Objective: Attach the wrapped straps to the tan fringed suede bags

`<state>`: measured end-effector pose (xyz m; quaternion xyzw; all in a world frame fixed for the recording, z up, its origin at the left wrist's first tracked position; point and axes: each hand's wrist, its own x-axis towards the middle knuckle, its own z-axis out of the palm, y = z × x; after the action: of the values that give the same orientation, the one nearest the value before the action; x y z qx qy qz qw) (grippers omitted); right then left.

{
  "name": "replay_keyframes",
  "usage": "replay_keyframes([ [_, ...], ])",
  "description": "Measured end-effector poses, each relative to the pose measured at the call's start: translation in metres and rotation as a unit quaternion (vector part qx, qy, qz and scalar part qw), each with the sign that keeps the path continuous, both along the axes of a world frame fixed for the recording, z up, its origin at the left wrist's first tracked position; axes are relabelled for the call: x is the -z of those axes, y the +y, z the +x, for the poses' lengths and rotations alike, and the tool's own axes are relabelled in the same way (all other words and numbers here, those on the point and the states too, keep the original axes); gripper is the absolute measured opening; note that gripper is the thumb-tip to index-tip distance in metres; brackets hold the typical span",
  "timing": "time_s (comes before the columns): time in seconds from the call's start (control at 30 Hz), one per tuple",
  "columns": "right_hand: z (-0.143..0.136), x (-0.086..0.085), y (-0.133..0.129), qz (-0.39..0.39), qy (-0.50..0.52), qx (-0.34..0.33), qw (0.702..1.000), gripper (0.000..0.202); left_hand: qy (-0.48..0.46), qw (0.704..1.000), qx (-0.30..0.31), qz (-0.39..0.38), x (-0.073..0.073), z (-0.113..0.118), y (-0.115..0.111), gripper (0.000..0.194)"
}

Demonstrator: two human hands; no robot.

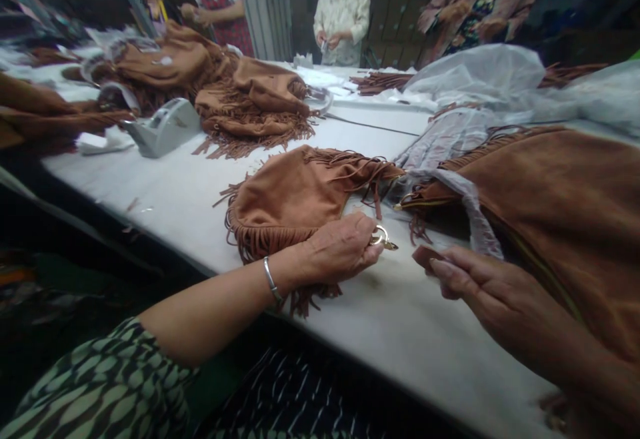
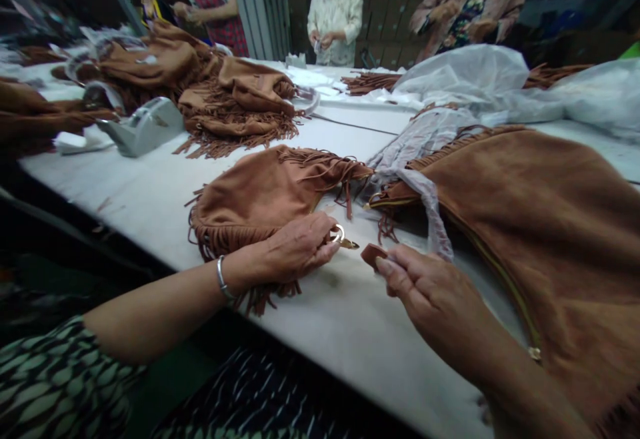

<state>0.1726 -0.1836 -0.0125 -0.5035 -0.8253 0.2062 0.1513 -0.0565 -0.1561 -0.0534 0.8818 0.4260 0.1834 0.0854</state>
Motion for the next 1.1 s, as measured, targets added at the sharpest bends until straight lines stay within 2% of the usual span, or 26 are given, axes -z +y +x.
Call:
replay_keyframes([
  [0.1,-0.006,-0.013,0.007,-0.163,0.073,-0.040,0.983,0.048,0.010,1.000,0.010,-0.006,-0.001,-0.001,0.000,0.021],
  [0.23,-0.014,-0.011,0.020,-0.264,0.091,-0.050,0.959,0.047,0.008,1.000,0.016,-0.004,-0.001,-0.001,0.000,0.021],
  [0.33,-0.022,-0.005,0.025,-0.307,0.084,-0.055,0.946,0.049,0.014,1.000,0.025,0.005,-0.001,-0.001,0.001,0.021],
  [0.53,-0.027,0.002,0.028,-0.341,0.106,-0.066,0.932,0.047,0.035,0.999,0.035,0.013,-0.003,-0.001,0.000,0.021],
  [0.67,-0.025,0.005,0.029,-0.353,0.128,-0.063,0.925,0.046,0.032,0.998,0.047,0.031,0.001,-0.003,-0.001,0.019],
  [0.8,-0.027,0.005,0.027,-0.339,0.121,-0.043,0.932,0.050,0.021,0.998,0.052,0.042,0.004,-0.003,-0.001,0.018],
  [0.97,-0.029,0.007,0.022,-0.286,0.121,0.000,0.950,0.052,0.029,0.998,0.055,0.029,-0.002,-0.003,-0.003,0.018],
  [1.1,-0.030,0.007,0.018,-0.274,0.149,0.023,0.950,0.052,0.035,0.998,0.060,0.005,-0.004,-0.004,-0.004,0.016],
])
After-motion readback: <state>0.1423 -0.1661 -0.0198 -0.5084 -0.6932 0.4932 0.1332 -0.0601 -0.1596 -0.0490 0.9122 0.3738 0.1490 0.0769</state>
